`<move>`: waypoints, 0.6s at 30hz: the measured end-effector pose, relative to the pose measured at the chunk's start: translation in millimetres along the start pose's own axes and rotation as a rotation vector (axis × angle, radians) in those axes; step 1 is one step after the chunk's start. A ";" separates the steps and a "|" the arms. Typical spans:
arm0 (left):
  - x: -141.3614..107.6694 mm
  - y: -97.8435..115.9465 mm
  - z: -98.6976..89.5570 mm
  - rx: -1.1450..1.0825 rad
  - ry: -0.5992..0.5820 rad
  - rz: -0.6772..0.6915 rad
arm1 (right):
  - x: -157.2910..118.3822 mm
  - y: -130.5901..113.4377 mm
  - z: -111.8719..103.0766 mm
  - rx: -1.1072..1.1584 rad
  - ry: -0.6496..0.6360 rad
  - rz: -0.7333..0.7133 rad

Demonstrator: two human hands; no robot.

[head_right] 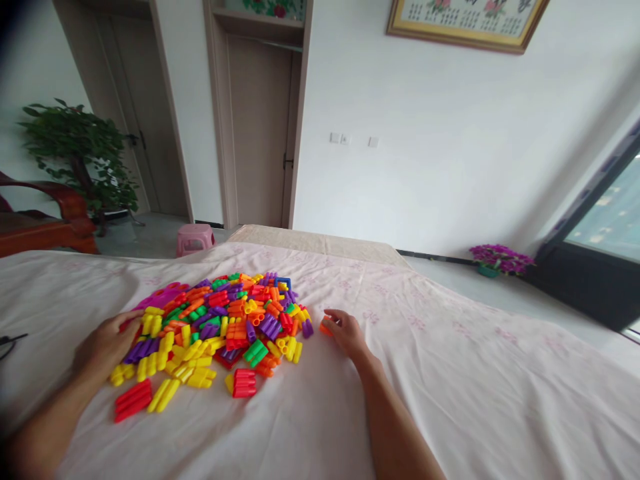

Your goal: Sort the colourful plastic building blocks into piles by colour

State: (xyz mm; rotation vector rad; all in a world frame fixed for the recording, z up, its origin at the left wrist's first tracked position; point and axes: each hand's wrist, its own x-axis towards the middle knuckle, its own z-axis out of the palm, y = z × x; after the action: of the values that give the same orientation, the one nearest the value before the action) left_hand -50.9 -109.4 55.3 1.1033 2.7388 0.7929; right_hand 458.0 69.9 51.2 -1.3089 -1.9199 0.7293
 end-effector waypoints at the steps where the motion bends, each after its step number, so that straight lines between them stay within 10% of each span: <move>1: 0.9 -0.7 0.8 0.000 -0.002 0.008 | 1.9 4.6 -3.0 -0.003 0.086 0.007; 5: 4.9 -6.2 5.4 0.037 -0.015 0.002 | 6.1 20.2 -12.1 -0.023 0.361 -0.073; 18: -1.1 -4.9 4.3 0.042 0.041 0.069 | 6.3 23.1 -12.9 -0.451 0.320 0.169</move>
State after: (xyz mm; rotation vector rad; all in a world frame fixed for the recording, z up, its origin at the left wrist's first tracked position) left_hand -51.9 -111.2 49.0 1.2086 2.7769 0.7779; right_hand 479.5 84.4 42.7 -1.7574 -1.7808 0.1422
